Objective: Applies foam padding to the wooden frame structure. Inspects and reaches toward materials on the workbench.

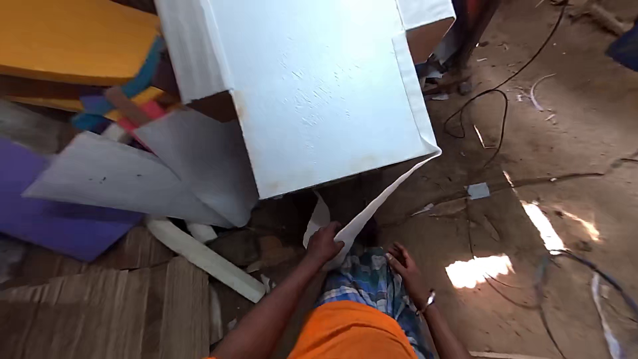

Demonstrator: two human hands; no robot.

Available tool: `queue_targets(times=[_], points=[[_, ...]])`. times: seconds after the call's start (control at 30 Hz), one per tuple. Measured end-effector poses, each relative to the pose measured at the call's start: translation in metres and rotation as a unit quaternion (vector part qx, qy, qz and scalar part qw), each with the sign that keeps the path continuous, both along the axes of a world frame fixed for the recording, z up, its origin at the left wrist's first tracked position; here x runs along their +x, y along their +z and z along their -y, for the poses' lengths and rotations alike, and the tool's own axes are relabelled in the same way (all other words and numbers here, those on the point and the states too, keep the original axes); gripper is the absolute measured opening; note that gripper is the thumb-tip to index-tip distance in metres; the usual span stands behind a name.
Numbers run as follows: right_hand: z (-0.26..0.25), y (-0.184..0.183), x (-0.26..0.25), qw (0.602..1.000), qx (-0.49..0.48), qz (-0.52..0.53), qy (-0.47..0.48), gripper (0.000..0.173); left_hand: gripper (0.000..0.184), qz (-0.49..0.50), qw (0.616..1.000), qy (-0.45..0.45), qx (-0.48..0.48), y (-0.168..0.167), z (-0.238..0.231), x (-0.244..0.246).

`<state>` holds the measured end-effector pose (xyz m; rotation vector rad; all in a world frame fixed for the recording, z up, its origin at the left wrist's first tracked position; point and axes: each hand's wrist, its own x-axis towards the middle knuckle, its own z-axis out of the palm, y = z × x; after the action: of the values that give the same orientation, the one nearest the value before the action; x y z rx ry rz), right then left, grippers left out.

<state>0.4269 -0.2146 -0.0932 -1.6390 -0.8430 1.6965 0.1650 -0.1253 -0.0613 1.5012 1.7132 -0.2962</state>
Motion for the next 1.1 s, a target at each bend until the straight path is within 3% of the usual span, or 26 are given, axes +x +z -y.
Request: queue_targets(times=[0.2,0.4,0.5,0.67,0.8,0.93,1.1], points=[[-0.042,0.039,-0.096,0.994,-0.060,-0.088,0.021,0.074,0.037,-0.030,0.999,-0.024,0.009,0.026,0.041,-0.044],[-0.068,0.049,-0.182,0.982,-0.151,-0.110,-0.033,0.070,0.033,-0.049,0.990,-0.053,0.125,0.031,0.058,-0.094],[-0.085,0.043,-0.219,0.978,-0.175,-0.097,-0.053,0.066,0.035,-0.080,0.983,-0.059,0.153,0.043,0.049,-0.124],[-0.119,0.045,-0.278,0.973,-0.193,-0.090,-0.092,0.040,0.033,-0.112,0.979,-0.047,0.164,0.036,0.022,-0.205],[-0.144,0.048,-0.318,0.967,-0.188,-0.081,-0.154,0.032,0.025,-0.059,0.952,-0.073,0.292,0.022,-0.008,-0.267],[-0.156,0.048,-0.336,0.963,-0.188,-0.049,-0.188,0.031,0.027,-0.002,0.951,-0.129,0.280,0.019,-0.030,-0.297],[-0.168,0.059,-0.350,0.939,-0.209,-0.043,-0.269,0.029,0.022,0.058,0.913,-0.180,0.361,0.012,-0.045,-0.310]])
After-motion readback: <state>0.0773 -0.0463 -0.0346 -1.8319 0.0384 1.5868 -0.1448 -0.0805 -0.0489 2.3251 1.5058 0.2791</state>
